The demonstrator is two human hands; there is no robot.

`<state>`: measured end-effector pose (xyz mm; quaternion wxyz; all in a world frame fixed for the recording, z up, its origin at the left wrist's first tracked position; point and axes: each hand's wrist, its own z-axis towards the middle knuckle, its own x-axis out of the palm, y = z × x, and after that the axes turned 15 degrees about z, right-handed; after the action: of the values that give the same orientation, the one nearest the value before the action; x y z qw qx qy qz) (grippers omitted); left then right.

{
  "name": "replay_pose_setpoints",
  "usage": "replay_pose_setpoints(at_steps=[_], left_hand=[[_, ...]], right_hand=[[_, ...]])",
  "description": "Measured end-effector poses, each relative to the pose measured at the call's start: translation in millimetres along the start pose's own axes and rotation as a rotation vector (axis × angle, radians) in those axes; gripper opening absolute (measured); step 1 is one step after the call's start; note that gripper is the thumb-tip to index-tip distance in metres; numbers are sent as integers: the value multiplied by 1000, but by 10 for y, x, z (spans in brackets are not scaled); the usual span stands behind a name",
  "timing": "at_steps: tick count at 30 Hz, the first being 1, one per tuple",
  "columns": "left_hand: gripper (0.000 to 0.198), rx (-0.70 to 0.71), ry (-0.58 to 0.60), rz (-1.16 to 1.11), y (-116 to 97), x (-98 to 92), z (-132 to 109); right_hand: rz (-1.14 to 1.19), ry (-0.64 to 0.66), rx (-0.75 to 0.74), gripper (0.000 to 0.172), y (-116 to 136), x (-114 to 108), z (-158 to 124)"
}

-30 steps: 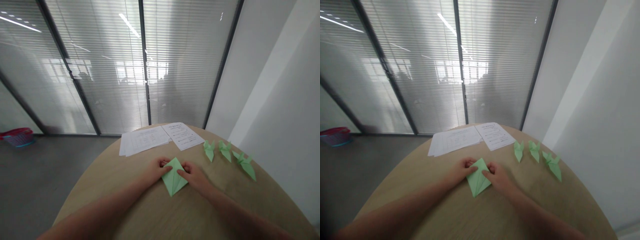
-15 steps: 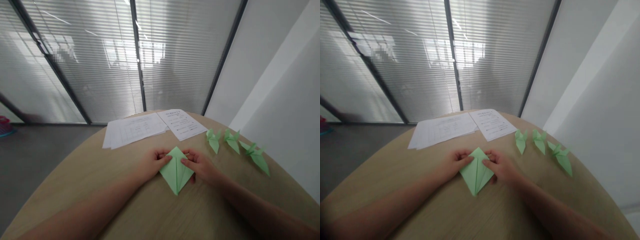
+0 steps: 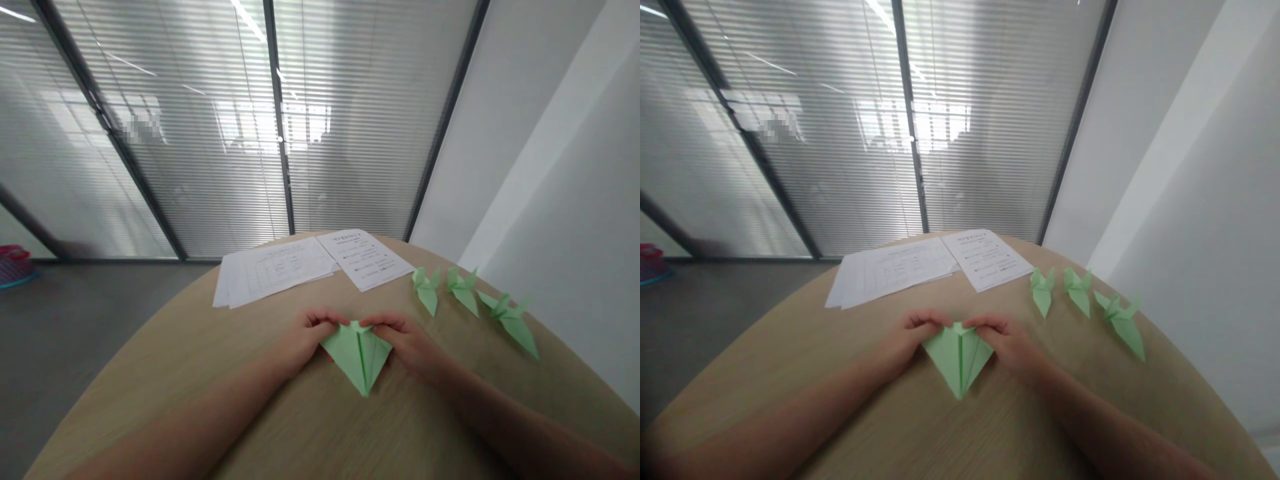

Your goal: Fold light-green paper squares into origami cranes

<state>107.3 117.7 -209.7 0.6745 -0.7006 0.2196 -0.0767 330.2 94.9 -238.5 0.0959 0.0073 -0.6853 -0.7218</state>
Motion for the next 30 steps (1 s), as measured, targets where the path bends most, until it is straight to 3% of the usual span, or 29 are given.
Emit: replay_pose_setpoints(at_steps=[3,6,10,15,19,30], left_hand=[[26,36,32,-26,7,-1,26],[44,74,90,-9,10,15,44],[59,107,128,11,49,33,55],[47,83,34,164,94,81,81],[36,78,-55,237,76,110,94],[29,96,61,16,-56,55,5]], right_hand=[[-96,-17,-58,22,6,5,-2],[-162,-6,-96,24,26,25,-12],[-139,-44,-104,25,33,44,-12],[-12,27,-87,28,19,80,-7],[-75,86,-117,30,11,75,-20],[-250,-51,-130,24,29,62,-44]])
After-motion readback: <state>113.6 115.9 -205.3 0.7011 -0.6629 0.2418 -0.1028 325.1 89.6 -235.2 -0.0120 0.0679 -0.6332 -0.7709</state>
